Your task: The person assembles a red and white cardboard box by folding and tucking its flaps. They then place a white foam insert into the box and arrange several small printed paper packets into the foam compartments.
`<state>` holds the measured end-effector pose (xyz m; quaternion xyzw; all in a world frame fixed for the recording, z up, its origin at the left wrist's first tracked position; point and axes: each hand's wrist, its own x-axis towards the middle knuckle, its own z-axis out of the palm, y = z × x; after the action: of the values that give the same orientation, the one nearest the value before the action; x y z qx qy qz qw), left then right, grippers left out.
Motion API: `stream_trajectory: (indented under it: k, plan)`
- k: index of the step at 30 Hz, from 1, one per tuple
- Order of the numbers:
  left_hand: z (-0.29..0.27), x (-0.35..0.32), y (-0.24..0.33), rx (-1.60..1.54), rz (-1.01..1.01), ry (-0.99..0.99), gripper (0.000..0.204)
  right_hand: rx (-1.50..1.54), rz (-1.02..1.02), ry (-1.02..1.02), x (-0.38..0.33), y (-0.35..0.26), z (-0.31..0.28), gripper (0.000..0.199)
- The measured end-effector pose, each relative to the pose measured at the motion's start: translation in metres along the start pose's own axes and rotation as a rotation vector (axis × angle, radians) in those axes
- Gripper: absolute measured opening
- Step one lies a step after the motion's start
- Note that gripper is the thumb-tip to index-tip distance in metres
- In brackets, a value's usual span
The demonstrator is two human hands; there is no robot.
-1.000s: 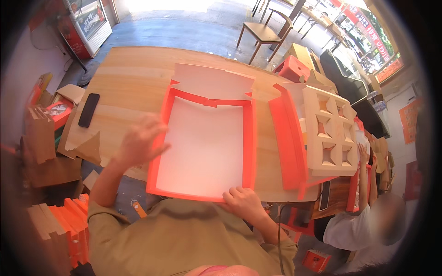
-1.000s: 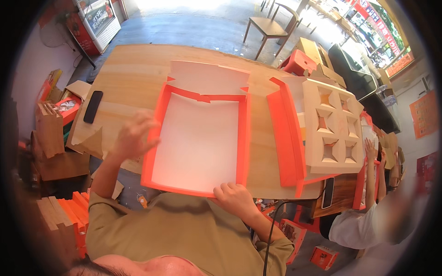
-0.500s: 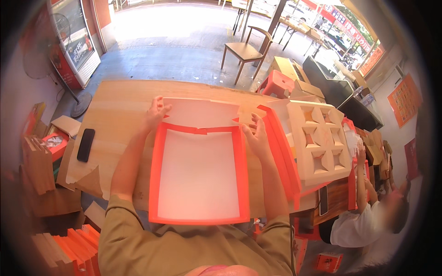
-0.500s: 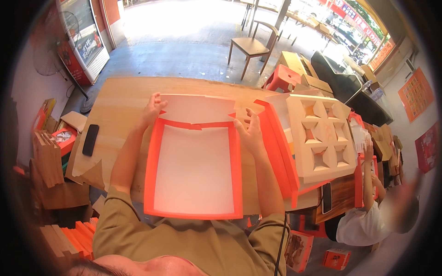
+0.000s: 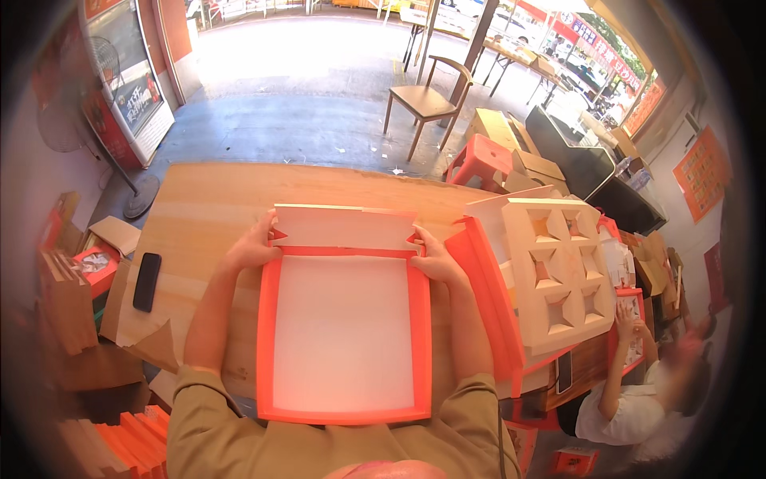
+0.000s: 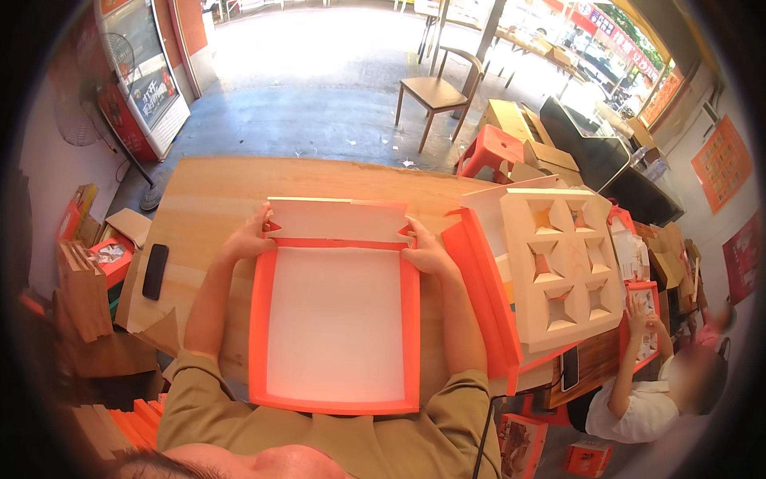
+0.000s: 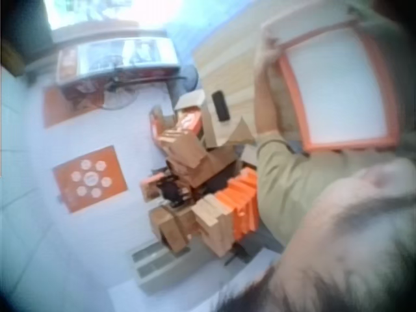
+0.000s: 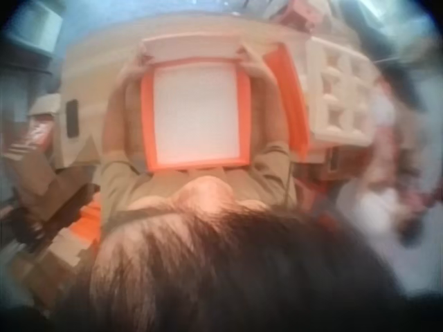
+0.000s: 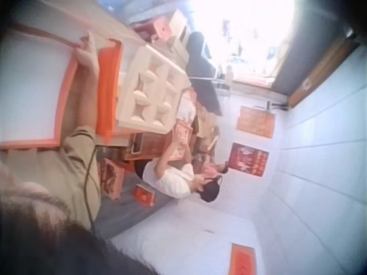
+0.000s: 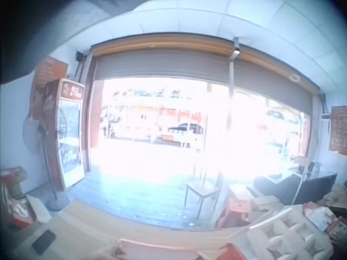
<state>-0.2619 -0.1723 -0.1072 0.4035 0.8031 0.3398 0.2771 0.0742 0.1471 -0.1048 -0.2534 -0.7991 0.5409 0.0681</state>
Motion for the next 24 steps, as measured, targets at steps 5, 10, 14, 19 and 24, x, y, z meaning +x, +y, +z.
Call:
stream_trajectory:
  k: [5,10,14,19,24]
  plan:
    - [0.006,0.006,-0.021,-0.049,0.060,0.032,0.105,-0.077,-0.073,0.044,0.005,0.015,0.005,0.092]
    - [0.000,0.008,-0.016,-0.211,0.213,-0.050,0.071,-0.041,-0.109,0.066,0.004,0.018,0.005,0.091]
    - [-0.001,-0.003,0.005,-0.165,0.275,0.024,0.038,0.115,-0.116,-0.026,0.005,0.011,0.009,0.073]
    - [0.004,-0.002,0.022,-0.061,0.263,0.087,0.015,0.022,-0.044,0.061,0.001,0.007,0.011,0.034]
    - [0.007,0.004,0.009,-0.004,0.355,0.136,0.012,-0.034,-0.102,0.132,0.002,0.006,0.014,0.029]
